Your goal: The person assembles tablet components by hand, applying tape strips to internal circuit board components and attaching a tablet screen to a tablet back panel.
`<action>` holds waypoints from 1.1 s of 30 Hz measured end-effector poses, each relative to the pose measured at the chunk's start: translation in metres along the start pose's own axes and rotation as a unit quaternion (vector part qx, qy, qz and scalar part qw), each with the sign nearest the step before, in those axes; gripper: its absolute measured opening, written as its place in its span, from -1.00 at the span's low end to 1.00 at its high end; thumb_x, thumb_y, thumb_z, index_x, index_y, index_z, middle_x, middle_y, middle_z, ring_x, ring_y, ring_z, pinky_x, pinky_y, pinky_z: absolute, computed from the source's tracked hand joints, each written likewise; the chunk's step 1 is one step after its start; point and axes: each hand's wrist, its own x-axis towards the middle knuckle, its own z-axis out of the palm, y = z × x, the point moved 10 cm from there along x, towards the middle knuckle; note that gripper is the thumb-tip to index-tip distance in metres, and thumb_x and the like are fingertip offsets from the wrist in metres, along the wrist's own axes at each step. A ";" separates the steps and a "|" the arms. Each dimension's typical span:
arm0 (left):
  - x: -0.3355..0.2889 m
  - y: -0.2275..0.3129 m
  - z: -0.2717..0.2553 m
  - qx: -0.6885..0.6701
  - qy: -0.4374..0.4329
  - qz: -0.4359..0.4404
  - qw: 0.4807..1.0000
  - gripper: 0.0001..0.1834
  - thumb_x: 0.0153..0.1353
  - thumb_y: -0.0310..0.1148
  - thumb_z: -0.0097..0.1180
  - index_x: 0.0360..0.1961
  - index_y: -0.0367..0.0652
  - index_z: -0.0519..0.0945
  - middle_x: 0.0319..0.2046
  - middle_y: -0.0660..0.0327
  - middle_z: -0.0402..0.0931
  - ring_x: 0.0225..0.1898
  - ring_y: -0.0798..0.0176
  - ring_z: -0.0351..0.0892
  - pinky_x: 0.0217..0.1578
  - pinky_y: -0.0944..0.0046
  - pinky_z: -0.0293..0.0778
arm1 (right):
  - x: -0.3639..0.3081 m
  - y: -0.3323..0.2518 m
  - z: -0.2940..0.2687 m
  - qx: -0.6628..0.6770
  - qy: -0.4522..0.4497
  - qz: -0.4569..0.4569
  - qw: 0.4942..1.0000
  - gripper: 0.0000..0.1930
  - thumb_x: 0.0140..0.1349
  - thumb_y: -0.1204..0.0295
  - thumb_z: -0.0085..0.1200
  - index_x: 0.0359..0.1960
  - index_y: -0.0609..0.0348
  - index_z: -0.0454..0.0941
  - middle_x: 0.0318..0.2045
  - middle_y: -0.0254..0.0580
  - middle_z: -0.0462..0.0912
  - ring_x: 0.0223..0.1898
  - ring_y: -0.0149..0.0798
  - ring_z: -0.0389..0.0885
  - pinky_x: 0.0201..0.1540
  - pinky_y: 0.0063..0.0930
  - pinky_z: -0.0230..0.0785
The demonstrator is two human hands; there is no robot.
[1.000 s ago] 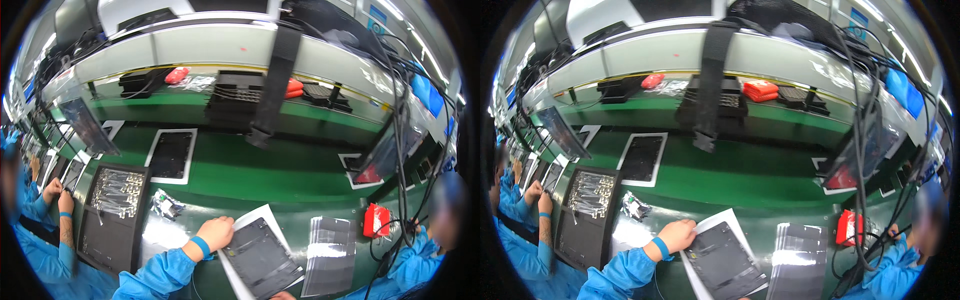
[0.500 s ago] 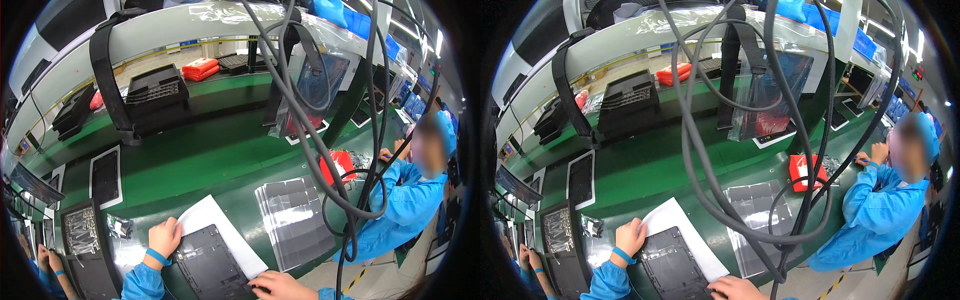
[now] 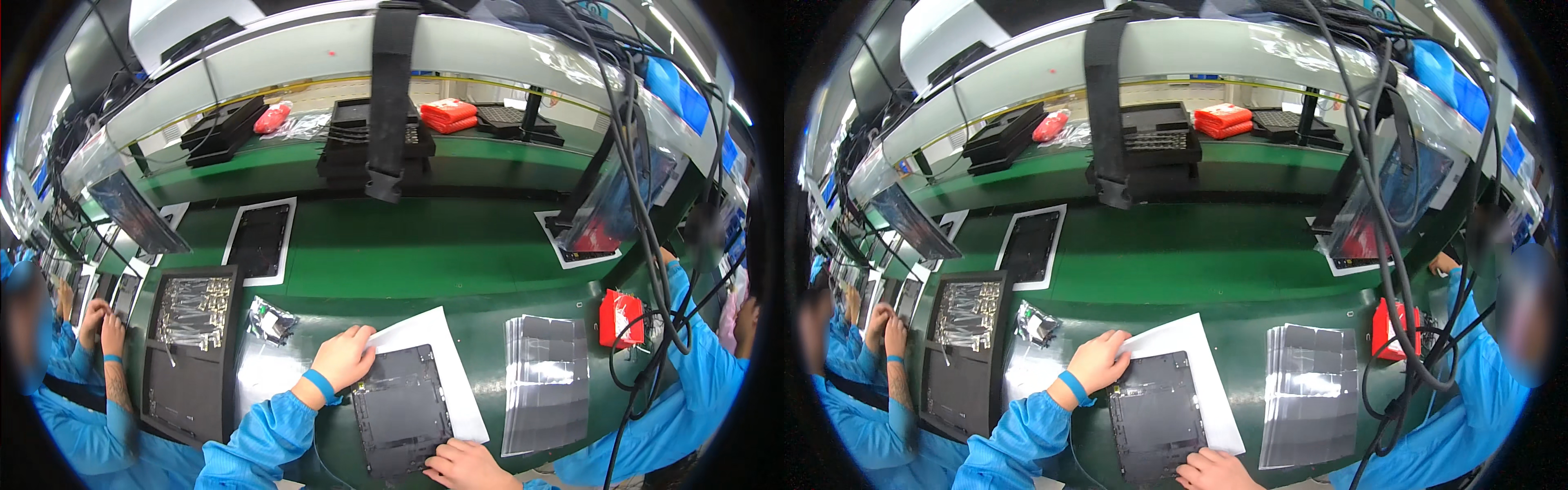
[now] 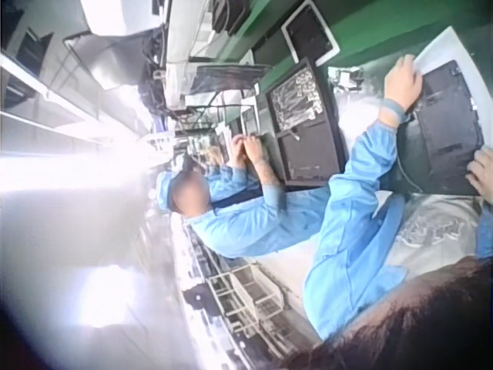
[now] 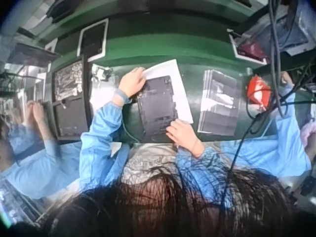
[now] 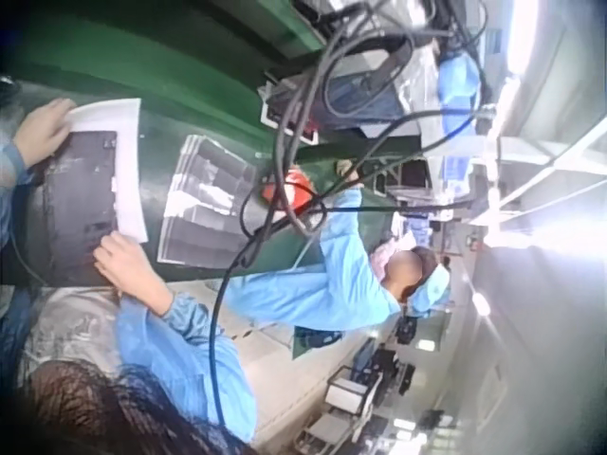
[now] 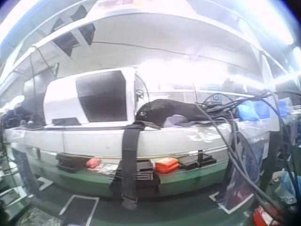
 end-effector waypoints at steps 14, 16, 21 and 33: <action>0.006 -0.027 -0.009 -0.043 0.018 -0.031 0.998 -0.71 0.25 -0.33 0.09 -0.01 -0.11 0.50 -0.16 0.01 0.59 -0.17 -0.17 0.61 -0.18 -0.03 0.55 | 0.006 0.022 -0.028 -0.090 0.050 0.054 0.993 -0.87 0.09 0.38 0.25 -0.45 0.07 0.52 -0.43 -0.17 0.45 -0.27 -0.07 0.51 -0.22 -0.21 0.38; 0.003 -0.026 -0.011 -0.051 0.035 -0.025 0.998 -0.69 0.25 -0.35 0.07 0.03 -0.08 0.49 -0.14 0.02 0.58 -0.18 -0.17 0.61 -0.18 -0.04 0.55 | 0.010 0.027 -0.031 -0.102 0.045 0.065 0.992 -0.87 0.10 0.39 0.24 -0.45 0.07 0.52 -0.43 -0.16 0.45 -0.27 -0.06 0.51 -0.22 -0.21 0.38; -0.026 -0.034 -0.036 -0.075 0.068 -0.107 0.989 -0.38 0.20 -0.35 0.08 0.30 -0.16 0.26 -0.03 -0.12 0.45 -0.17 -0.21 0.61 -0.17 -0.07 0.57 | 0.015 0.056 -0.049 0.005 0.102 0.183 0.978 -0.84 0.18 0.35 0.25 -0.32 0.13 0.56 -0.42 -0.04 0.55 -0.40 0.10 0.57 -0.34 -0.11 0.43; -0.144 0.049 0.034 -0.421 0.031 -0.059 0.904 0.18 0.21 -0.04 0.22 0.49 -0.36 -0.34 0.45 -0.29 -0.18 0.44 -0.20 -0.02 0.43 -0.03 -0.09 | -0.005 0.136 -0.024 0.225 -0.030 0.435 0.871 -0.31 0.30 0.35 0.20 0.35 0.41 0.16 0.03 -0.05 0.58 -0.16 -0.32 0.56 -0.14 -0.46 0.46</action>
